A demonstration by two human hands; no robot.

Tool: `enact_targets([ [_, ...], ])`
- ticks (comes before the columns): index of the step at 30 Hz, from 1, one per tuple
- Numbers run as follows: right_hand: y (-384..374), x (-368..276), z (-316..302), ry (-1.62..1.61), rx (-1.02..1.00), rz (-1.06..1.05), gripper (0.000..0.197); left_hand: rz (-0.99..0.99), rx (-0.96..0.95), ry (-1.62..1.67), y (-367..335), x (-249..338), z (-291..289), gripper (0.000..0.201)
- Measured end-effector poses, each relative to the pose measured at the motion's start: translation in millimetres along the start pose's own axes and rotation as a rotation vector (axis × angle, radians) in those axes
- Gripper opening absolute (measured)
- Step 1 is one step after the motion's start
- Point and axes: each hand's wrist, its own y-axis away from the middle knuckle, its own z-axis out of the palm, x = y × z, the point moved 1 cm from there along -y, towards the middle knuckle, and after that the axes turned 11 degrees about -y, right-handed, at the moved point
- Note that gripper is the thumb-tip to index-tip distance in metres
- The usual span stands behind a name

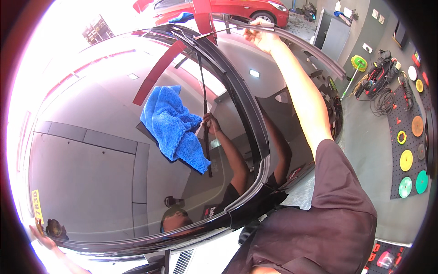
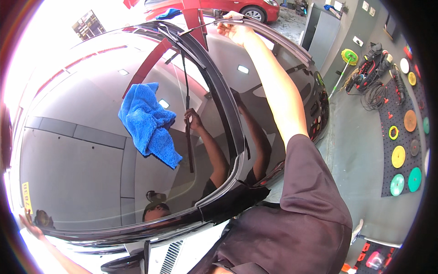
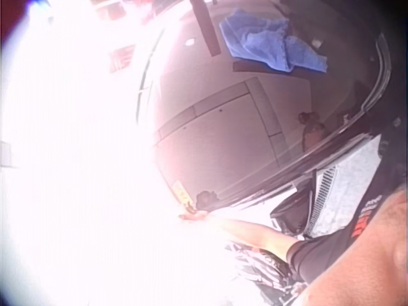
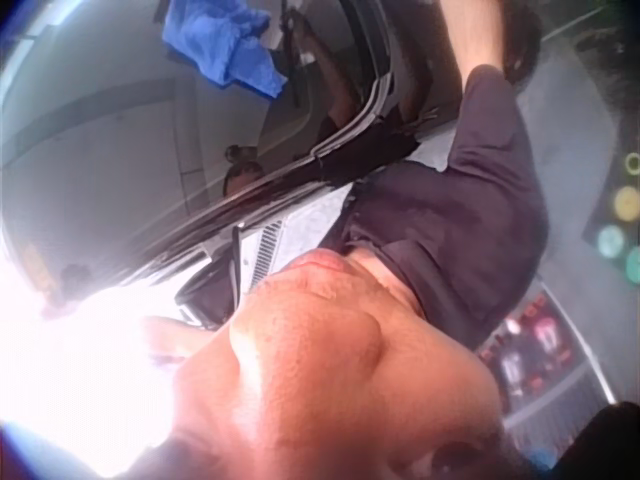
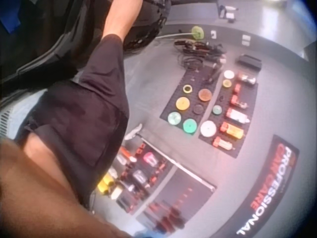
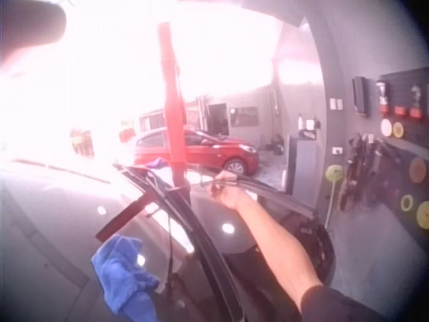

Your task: The person sprays a cleaning solution onto the car's windshield and wipes it with a blue microfiber cloth. They repeatedly apply the solution and wipe different sections of the glass, moving around the vehicle to reach various areas.

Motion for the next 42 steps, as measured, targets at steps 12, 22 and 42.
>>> enact_targets([
  [12, -53.5, -75.4, -7.0, -0.192, 0.063, -0.086, 0.028, -0.030, -0.105, 0.177, -28.3, 3.3, 13.8, 0.070],
  [22, -57.2, -74.0, 25.3, -0.128, -0.018, 0.068, 0.034, -0.100, 0.054, 0.053, 35.5, 88.5, 11.6, 0.073],
  [42, -172.8, -109.1, -0.1, 0.176, 0.081, -0.361, 0.069, 0.080, -0.142, 0.080, 6.1, 38.3, -5.6, 0.086],
])
